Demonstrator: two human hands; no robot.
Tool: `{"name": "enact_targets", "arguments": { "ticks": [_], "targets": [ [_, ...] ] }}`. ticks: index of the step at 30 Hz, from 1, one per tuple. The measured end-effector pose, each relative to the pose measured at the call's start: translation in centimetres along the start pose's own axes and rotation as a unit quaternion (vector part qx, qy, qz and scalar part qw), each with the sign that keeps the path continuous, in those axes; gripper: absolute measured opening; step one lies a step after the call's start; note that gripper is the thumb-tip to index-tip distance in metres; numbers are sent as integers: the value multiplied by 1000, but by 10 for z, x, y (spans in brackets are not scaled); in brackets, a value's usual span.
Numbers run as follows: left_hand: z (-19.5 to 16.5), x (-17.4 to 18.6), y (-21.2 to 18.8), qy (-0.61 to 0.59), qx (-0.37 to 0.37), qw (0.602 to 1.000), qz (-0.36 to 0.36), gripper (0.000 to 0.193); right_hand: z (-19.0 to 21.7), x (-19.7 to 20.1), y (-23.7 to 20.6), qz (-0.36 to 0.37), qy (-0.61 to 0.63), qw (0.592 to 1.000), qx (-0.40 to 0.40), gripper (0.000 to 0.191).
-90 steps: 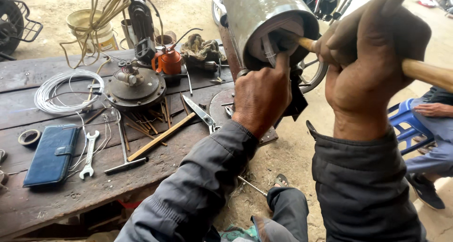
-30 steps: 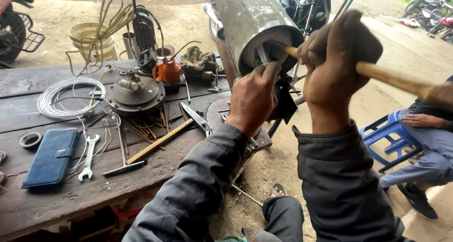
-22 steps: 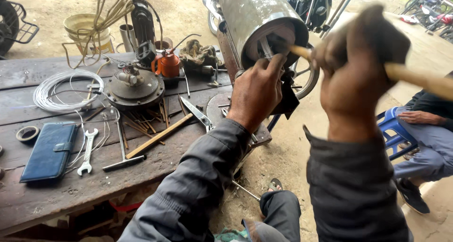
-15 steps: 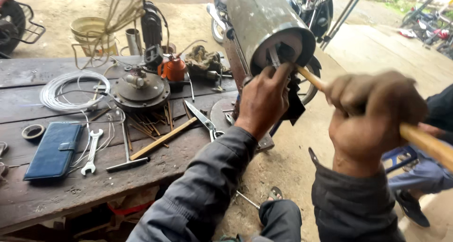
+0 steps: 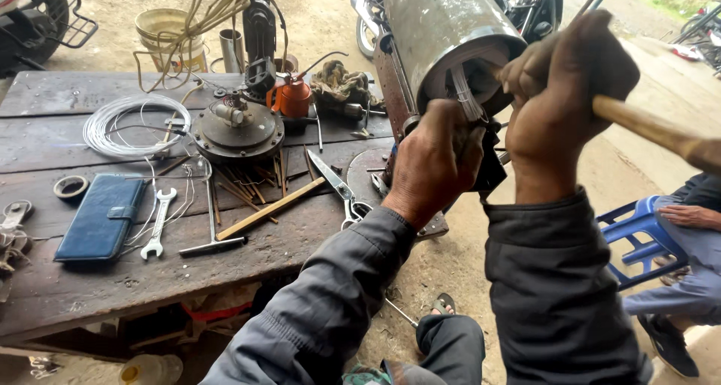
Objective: The person winds white wire onto a cylindrical motor drum mounted on a bench, using a wooden stick to push and guide the wire coils inside the drum. They then cut the wire with scissors, adjust and tighten the wound coil by hand, and finally lift the drum off its mount.
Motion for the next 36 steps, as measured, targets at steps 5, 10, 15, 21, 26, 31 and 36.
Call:
{"name": "enact_targets", "arguments": {
  "ticks": [5, 10, 15, 21, 26, 31, 36],
  "targets": [
    [-3, -4, -6, 61, -58, 995, 45, 18, 34, -5, 6, 63, -18, 997, -37, 60],
    [-2, -6, -5, 69, -70, 993, 61, 14, 78, -3, -30, 71, -90, 993, -28, 53],
    [-4, -6, -11, 51, -107, 992, 53, 14, 98, 6, -64, 78, -95, 992, -15, 50],
    [-2, -7, -21, 56, -152, 986, 47, 14, 63, 17, -41, 51, -48, 993, 97, 47],
    [-4, -10, -25, 75, -175, 979, 66, 12, -8, 5, -16, 24, 35, 996, 83, 47],
    [-7, -9, -26, 79, -174, 980, 62, 18, -17, 7, -4, 5, 63, 998, 27, 56],
    [-10, -10, -25, 94, -157, 981, 56, 22, 2, -4, 2, 74, -17, 997, -8, 59]
  ]
}}
Point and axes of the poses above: each hand's wrist, its own y-axis towards the middle knuckle, its own x-axis out of the back of the hand, z = x × y, the point moved 7 cm from there along y, towards the middle knuckle, and after that the axes turned 5 degrees about z, right-handed, at the moved point
